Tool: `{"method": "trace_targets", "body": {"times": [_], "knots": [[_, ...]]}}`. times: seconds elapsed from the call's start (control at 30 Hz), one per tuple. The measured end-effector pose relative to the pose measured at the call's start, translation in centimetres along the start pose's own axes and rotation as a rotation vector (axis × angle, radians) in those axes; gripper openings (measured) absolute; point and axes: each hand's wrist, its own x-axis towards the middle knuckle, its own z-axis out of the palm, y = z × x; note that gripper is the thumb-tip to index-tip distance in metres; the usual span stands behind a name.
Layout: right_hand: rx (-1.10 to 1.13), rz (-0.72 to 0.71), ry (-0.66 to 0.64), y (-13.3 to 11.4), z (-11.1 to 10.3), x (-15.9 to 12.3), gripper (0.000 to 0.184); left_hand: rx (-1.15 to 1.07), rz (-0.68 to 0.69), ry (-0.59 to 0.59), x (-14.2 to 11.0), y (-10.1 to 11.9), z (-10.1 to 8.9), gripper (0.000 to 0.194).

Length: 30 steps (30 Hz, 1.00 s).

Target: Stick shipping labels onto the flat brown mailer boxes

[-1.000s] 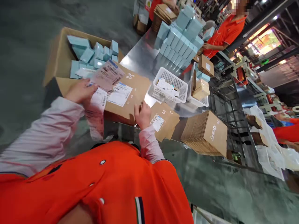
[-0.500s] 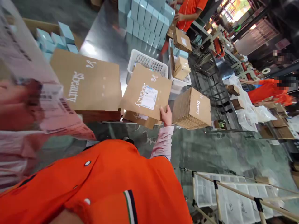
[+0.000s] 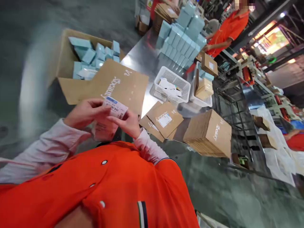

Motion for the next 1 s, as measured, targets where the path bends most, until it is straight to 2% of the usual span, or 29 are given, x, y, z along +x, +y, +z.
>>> {"method": "trace_targets", "body": {"times": [0.07,0.13,0.2,0.27,0.33,0.4,0.47,0.53,0.6,0.63,0.67,0.73,0.83,0.9,0.97,1.0], "knots": [[-0.019,-0.018,0.001,-0.8,-1.1,1.1,0.055,0.018,-0.011,0.065,-0.4,-0.1,0.5,0.052],[-0.078,-0.053,-0.034,-1.5,-1.7,2.1,0.041,0.054,0.022,0.185,-0.7,-0.5,1.2,0.046],[-0.145,-0.090,-0.089,-1.9,-1.7,3.1,0.031,0.077,0.048,0.348,-0.9,-0.9,1.8,0.050],[-0.224,-0.120,-0.108,-1.9,-1.5,4.7,0.027,0.057,0.028,0.422,-0.6,-1.3,1.8,0.052],[-0.389,-0.137,-0.085,-1.6,-1.4,7.3,0.025,-0.012,-0.089,0.312,0.0,-1.8,1.3,0.046],[-0.585,-0.133,-0.034,-1.2,-1.5,10.9,0.023,-0.120,-0.257,0.138,0.5,-2.6,0.6,0.040],[-0.714,-0.101,0.009,-0.8,-1.7,14.8,0.025,-0.261,-0.375,0.043,0.8,-3.9,0.1,0.039],[-0.757,-0.040,0.036,-0.3,-1.9,18.2,0.037,-0.372,-0.436,0.043,0.2,-5.7,0.0,0.045],[-0.854,0.008,0.044,0.4,-1.8,20.4,0.069,-0.392,-0.461,0.086,-1.3,-7.7,0.0,0.048],[-0.927,0.000,0.020,0.7,-1.6,21.0,0.084,-0.363,-0.464,0.113,-2.3,-8.6,0.0,0.047],[-1.011,-0.027,-0.036,1.1,-1.2,21.2,0.092,-0.322,-0.462,0.135,-3.4,-9.2,-0.3,0.046],[-1.162,-0.125,-0.222,1.8,-0.3,20.3,0.084,-0.236,-0.481,0.149,-5.6,-9.6,-1.2,0.047],[-1.228,-0.308,-0.511,2.6,0.7,15.6,0.068,-0.206,-0.557,0.154,-7.5,-7.1,-3.4,0.050],[-1.156,-0.466,-0.681,2.9,0.3,10.9,0.068,-0.209,-0.520,0.264,-6.8,-4.2,-4.7,0.047],[-0.966,-0.582,-0.882,3.0,-0.9,6.5,0.058,-0.118,-0.413,0.451,-4.4,-1.5,-5.6,0.041],[-0.857,-0.581,-0.908,3.0,-1.8,4.9,0.050,-0.024,-0.358,0.537,-2.6,-0.6,-5.9,0.039]]}}
